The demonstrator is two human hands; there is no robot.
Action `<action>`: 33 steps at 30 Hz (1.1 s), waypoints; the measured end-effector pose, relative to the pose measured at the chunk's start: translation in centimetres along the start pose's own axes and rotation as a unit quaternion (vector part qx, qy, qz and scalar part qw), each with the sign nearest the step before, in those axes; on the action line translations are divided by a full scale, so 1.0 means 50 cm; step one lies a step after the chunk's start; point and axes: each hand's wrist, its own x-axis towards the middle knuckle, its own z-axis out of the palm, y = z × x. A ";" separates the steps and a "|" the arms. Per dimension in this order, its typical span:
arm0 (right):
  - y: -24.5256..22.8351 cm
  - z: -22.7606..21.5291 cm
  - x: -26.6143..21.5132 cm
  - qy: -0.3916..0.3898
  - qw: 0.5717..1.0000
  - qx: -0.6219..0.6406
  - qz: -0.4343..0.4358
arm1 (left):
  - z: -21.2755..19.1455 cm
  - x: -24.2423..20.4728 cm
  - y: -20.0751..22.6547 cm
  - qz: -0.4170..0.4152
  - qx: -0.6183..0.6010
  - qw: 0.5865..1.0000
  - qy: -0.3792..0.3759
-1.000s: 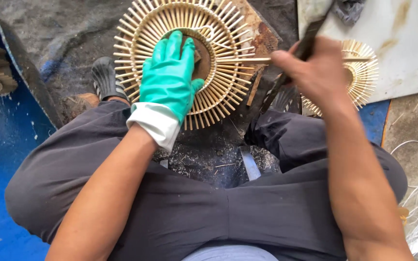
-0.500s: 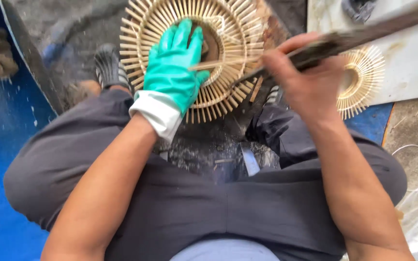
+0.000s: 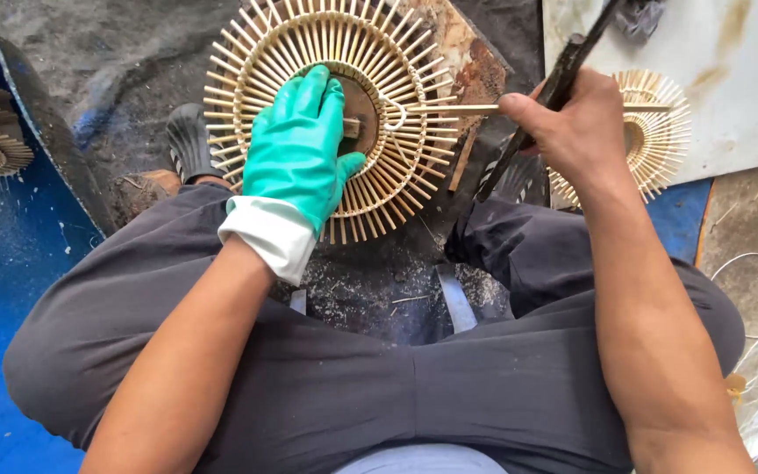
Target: The recorder is assembling and shaping a wooden or bamboo lampshade component using hand tools and a jig.
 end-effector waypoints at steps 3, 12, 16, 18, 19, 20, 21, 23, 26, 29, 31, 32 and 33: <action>-0.010 0.019 0.000 -0.032 0.999 0.010 -0.014 | 0.002 -0.002 -0.007 0.014 0.007 1.000 0.010; 0.023 0.068 0.008 -0.058 0.998 -0.002 0.024 | 0.005 0.000 -0.001 0.002 0.001 1.000 -0.004; 0.027 0.066 0.010 -0.067 0.997 0.037 0.008 | 0.004 -0.003 -0.004 0.014 0.003 1.000 0.002; 0.017 0.059 0.008 -0.066 0.997 0.007 0.025 | 0.001 -0.002 -0.007 0.020 0.011 1.000 0.001; 0.013 0.047 0.005 -0.065 0.998 0.007 0.024 | 0.002 -0.005 -0.009 0.021 0.011 1.000 0.001; 0.006 0.036 0.007 -0.063 0.997 -0.027 0.019 | 0.001 -0.005 -0.013 0.042 0.017 0.999 0.003; -0.002 0.025 0.009 -0.060 0.996 -0.060 0.014 | -0.001 -0.005 -0.017 0.062 0.023 0.998 0.004; -0.034 0.006 0.005 -0.046 0.998 -0.038 0.009 | -0.014 -0.013 -0.005 0.052 0.063 0.997 0.006; -0.047 -0.005 0.004 -0.023 1.000 -0.011 -0.013 | -0.023 -0.020 0.006 0.002 0.048 0.999 -0.004; -0.014 0.011 0.023 -0.014 0.999 -0.029 -0.018 | -0.009 -0.014 -0.003 -0.028 -0.009 0.999 0.015; 0.004 0.032 0.034 -0.019 0.998 -0.052 -0.002 | 0.002 -0.010 -0.012 -0.020 -0.015 0.999 0.041; 0.007 0.043 0.034 -0.033 0.999 -0.040 -0.006 | 0.006 -0.012 -0.013 -0.012 0.002 0.999 0.035; 0.010 0.055 0.033 -0.048 0.998 -0.029 -0.009 | 0.010 -0.014 -0.015 -0.005 0.019 0.999 0.029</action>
